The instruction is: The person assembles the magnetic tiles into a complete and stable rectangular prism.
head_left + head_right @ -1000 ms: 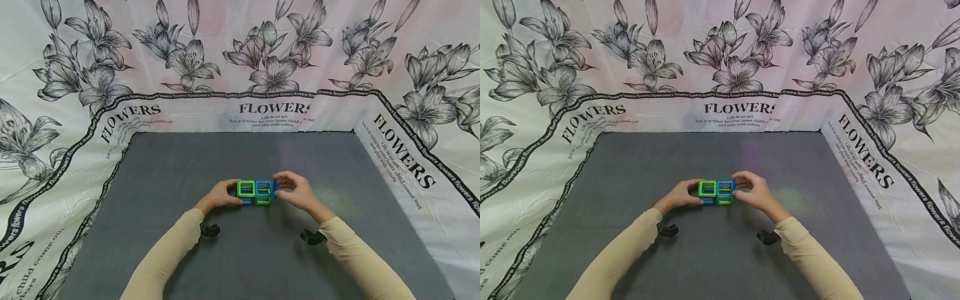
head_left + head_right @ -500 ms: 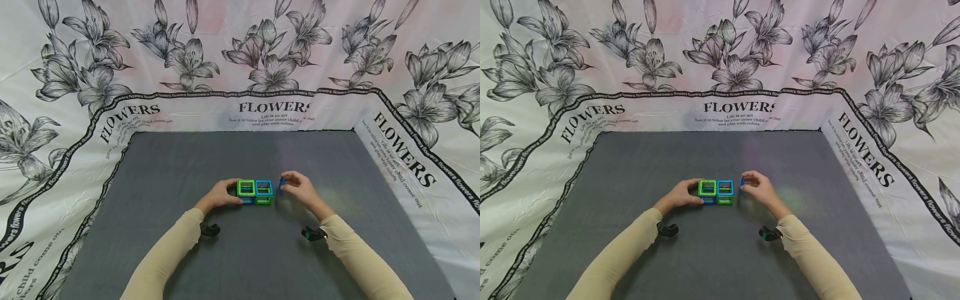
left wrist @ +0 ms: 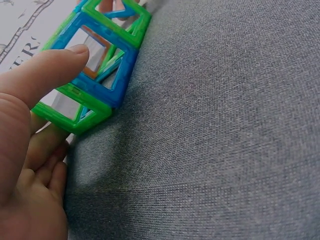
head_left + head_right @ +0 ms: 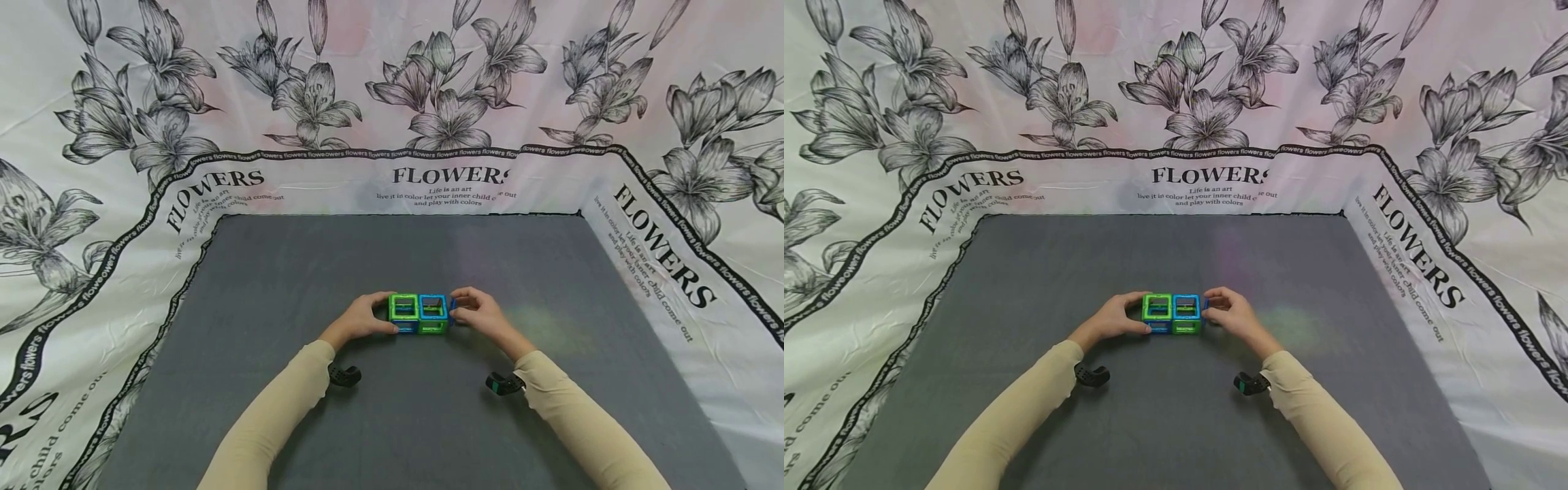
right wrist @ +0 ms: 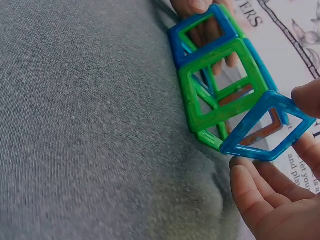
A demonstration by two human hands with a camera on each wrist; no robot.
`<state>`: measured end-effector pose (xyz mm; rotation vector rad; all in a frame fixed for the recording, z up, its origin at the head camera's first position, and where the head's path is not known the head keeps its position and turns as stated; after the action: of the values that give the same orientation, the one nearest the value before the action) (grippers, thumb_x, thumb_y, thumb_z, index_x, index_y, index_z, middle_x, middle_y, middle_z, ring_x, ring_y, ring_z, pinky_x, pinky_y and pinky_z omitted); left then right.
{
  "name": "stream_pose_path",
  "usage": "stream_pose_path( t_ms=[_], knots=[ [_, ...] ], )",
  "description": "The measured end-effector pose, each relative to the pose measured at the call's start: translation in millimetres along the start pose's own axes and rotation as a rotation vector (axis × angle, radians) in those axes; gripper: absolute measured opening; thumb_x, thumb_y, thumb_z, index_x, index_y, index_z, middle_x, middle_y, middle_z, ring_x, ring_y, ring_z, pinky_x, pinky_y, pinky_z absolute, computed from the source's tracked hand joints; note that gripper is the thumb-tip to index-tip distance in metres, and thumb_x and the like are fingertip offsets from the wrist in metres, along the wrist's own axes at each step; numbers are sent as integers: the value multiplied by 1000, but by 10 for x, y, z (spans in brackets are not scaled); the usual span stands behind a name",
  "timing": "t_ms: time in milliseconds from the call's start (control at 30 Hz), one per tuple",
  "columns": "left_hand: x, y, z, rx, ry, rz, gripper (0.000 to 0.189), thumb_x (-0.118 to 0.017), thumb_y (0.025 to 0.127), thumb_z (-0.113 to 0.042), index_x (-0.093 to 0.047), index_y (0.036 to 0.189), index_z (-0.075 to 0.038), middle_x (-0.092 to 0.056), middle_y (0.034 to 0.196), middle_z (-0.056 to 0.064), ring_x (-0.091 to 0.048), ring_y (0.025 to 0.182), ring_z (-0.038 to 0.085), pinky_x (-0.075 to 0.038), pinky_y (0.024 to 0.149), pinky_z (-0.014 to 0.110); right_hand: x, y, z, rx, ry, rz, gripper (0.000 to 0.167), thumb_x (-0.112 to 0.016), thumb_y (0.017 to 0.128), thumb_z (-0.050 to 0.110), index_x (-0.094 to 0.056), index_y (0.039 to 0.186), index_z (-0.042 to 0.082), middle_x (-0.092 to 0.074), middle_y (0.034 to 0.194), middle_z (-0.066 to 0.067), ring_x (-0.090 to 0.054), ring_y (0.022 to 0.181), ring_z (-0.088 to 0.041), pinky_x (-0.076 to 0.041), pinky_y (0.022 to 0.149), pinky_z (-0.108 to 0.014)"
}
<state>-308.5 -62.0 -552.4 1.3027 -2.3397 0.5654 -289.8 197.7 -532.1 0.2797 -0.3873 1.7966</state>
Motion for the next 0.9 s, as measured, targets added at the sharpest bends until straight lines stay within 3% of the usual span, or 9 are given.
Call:
stream_pose_path(
  t_ms=[400,567,733,833,900],
  knots=[
    [-8,7,26,-4,6,-3,81,-82,83,-30,-47,154,-14,-52,153,13,-47,143,33,-39,117,54,-45,10,-63,-44,59,46,44,-60,99,11,-54,138,-6,-56,139,-34,-68,102,-15,-62,85,-36],
    [-13,14,38,0,11,-7,81,-82,83,-31,-47,154,-14,-52,154,13,-46,143,33,-39,117,55,-47,12,-98,-64,73,65,47,-58,100,13,-52,143,-4,-53,143,-33,-69,106,-19,-61,87,-36],
    [-15,14,36,-4,15,-12,81,-82,82,-30,-48,154,-14,-52,154,13,-46,144,33,-38,118,55,-59,46,-140,-112,97,66,52,-59,99,15,-50,147,-4,-54,144,-32,-71,100,-15,-61,88,-34],
    [-14,18,40,-3,15,-14,81,-82,82,-30,-48,154,-14,-52,154,13,-46,143,33,-38,118,55,-68,70,-147,-144,114,62,53,-60,99,16,-50,147,-4,-61,137,-27,-70,92,-8,-61,85,-30],
    [-12,17,39,-1,16,-15,81,-82,82,-30,-48,154,-14,-52,154,13,-47,143,33,-38,117,54,-69,79,-142,-164,136,58,52,-60,99,16,-51,146,-5,-69,123,-20,-68,87,-5,-60,81,-27]
  ],
)
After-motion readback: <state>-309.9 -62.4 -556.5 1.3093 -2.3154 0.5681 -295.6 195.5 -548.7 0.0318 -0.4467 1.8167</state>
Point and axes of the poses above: each hand's wrist, its own y-axis towards the middle knuckle, its own x-axis out of the back of the hand, z = x × y, the point moved 6 cm from there along y, towards the middle knuckle
